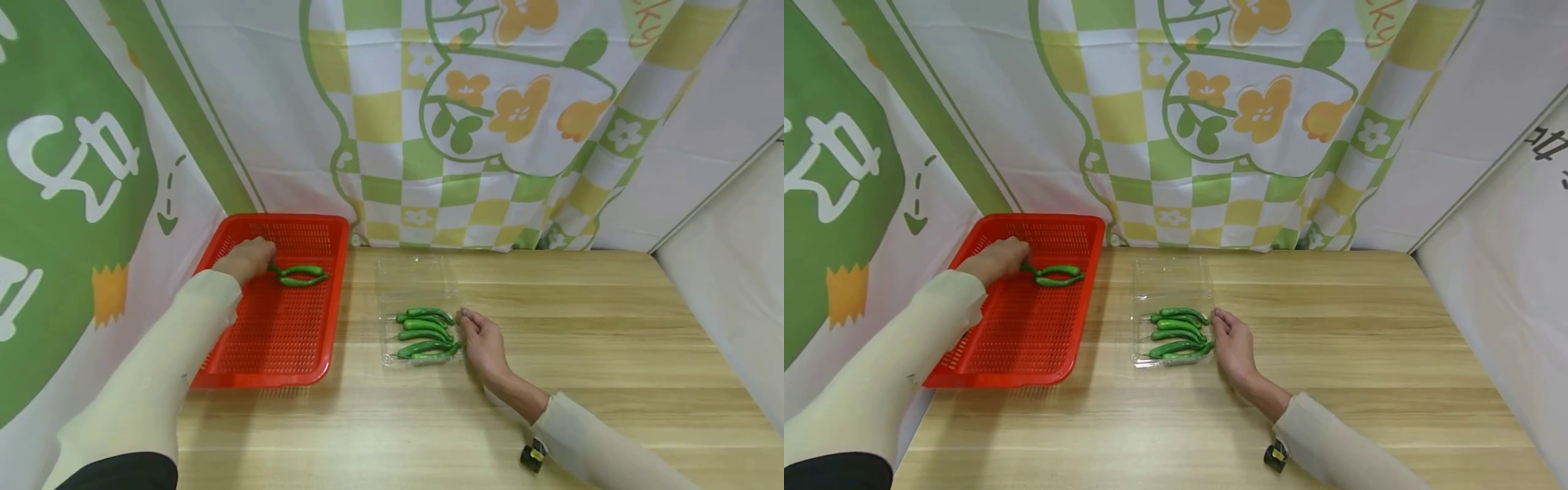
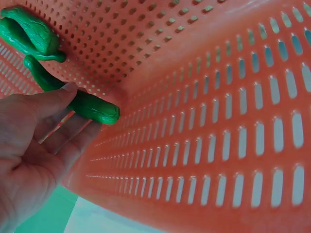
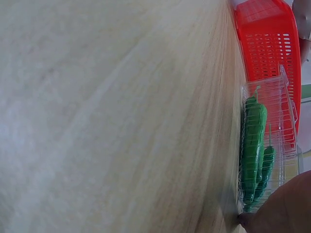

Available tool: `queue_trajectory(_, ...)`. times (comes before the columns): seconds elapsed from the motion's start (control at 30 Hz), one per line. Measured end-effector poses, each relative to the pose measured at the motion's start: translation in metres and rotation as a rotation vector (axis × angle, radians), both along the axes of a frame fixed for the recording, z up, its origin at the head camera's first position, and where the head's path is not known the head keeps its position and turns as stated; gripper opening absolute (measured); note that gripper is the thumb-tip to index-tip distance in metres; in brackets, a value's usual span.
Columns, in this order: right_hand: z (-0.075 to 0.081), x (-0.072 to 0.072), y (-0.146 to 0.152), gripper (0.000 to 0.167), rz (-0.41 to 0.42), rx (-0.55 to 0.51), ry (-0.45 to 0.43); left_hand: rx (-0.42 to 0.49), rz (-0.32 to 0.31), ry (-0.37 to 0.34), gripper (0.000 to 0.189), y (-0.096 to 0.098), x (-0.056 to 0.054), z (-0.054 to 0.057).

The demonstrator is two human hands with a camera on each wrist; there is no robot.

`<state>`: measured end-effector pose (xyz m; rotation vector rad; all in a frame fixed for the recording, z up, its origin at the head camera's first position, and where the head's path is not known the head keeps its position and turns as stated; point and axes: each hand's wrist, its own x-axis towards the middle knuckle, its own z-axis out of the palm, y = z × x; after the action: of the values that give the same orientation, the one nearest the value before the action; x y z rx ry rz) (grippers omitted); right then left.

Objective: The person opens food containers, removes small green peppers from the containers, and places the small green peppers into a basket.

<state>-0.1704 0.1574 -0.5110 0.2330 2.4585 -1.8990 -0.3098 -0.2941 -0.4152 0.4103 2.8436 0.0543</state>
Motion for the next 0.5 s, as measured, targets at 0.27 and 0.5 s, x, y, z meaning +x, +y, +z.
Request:
queue_trajectory(0.27, -0.0008, 0.0006, -0.0004, 0.04, -0.003, -0.012, -0.005, 0.064, 0.056, -0.048, 0.011, -0.0022, 0.0074, -0.0026)
queue_trajectory(0.5, -0.001, -0.0005, -0.0004, 0.04, -0.007, -0.015, -0.004, 0.076, 0.066, -0.046, 0.011, -0.001, 0.0079, -0.0045)
